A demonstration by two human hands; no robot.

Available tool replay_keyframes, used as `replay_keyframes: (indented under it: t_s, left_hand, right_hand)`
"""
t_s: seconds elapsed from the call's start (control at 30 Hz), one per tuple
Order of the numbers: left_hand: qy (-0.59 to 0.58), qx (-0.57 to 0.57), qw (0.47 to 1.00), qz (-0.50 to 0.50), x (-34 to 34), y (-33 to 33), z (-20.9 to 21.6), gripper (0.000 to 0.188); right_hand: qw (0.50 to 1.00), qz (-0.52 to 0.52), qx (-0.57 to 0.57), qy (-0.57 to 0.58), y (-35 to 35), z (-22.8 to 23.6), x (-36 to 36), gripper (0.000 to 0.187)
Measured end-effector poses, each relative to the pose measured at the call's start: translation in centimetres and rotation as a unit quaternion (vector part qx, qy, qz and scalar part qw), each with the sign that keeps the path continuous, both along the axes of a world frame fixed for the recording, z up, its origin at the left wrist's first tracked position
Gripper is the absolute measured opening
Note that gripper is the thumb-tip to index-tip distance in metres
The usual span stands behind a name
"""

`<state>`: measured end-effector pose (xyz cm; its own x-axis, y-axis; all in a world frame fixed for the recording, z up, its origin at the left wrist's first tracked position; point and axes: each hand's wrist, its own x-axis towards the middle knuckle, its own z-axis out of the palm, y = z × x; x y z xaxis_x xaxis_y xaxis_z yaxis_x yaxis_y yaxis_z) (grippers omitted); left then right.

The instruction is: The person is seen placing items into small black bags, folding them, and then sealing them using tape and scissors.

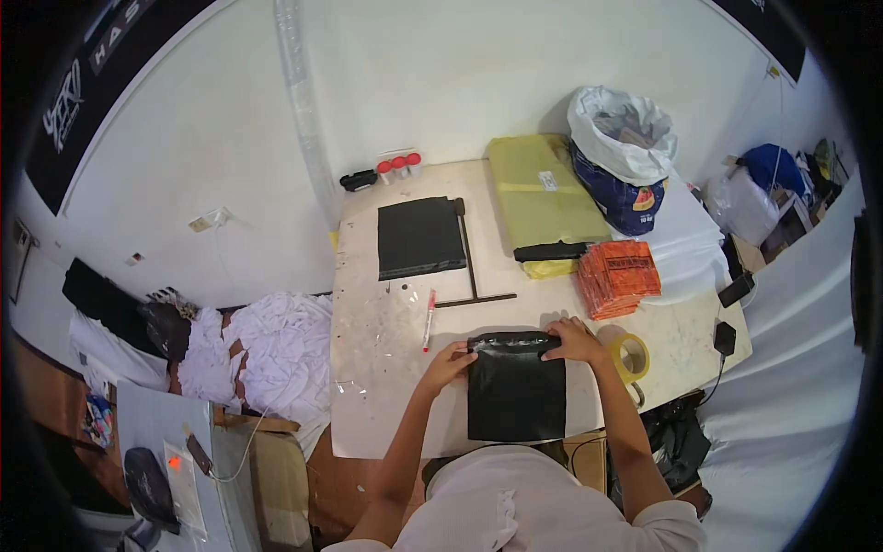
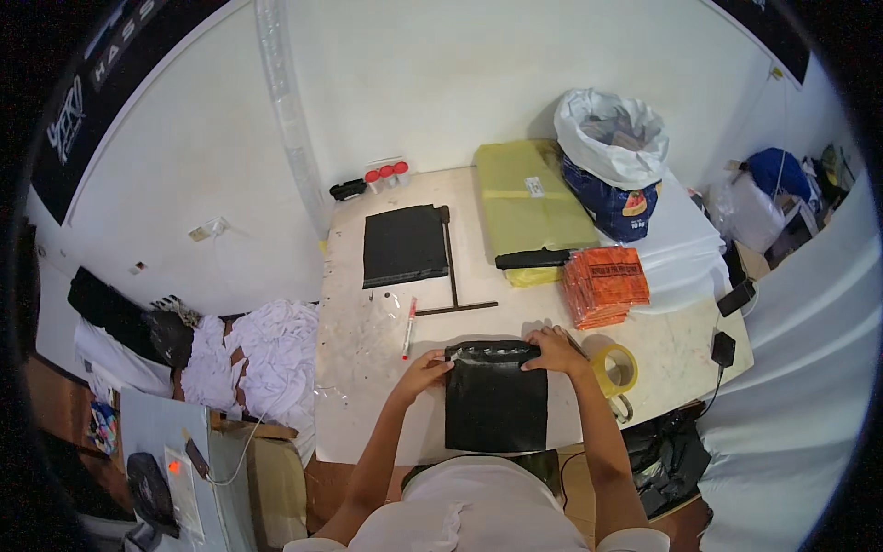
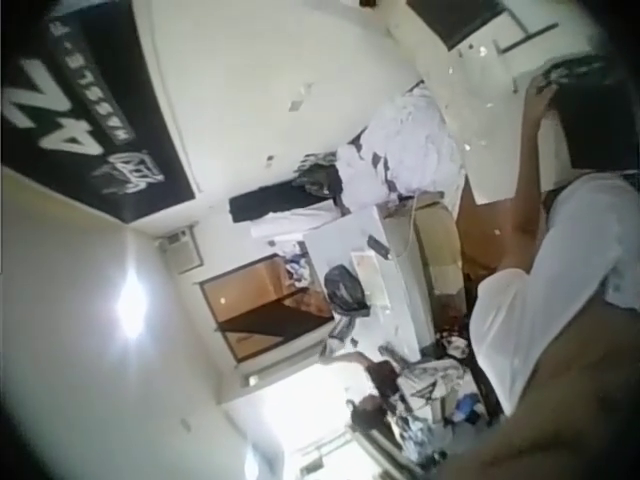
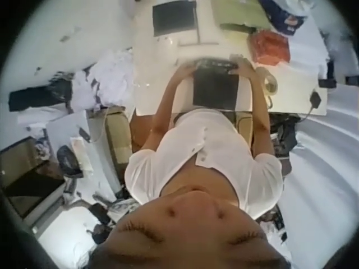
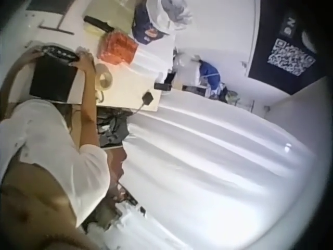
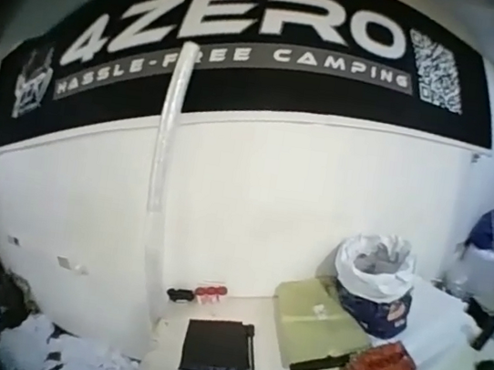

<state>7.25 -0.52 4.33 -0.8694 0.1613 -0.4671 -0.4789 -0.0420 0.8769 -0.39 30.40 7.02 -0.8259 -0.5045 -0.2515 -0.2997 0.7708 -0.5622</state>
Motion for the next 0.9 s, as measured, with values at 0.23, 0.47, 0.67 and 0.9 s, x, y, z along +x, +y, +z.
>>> replay_keyframes:
  t_s: [0.23,0.47,0.67,0.9]
  left_hand:
    - [0.116,-0.051,0.991,-0.051,-1.4,0.2,0.1,0.031]
    - [0.061,-0.108,0.989,-0.075,-2.1,0.1,-0.6,0.028]
    - [0.076,-0.097,0.992,-0.021,-1.8,2.1,-0.2,0.04]
    - [0.104,-0.101,0.987,-0.067,-3.3,3.9,-1.3,0.032]
  right_hand:
    - [0.997,0.009,-0.038,0.072,0.8,-1.4,1.0,0.058]
    - [0.99,-0.074,-0.097,-0.069,3.0,-0.4,1.6,0.044]
    - [0.99,-0.05,-0.119,-0.057,3.1,0.9,2.4,0.041]
    - [0.989,-0.052,-0.139,-0.023,2.7,1.5,2.5,0.037]
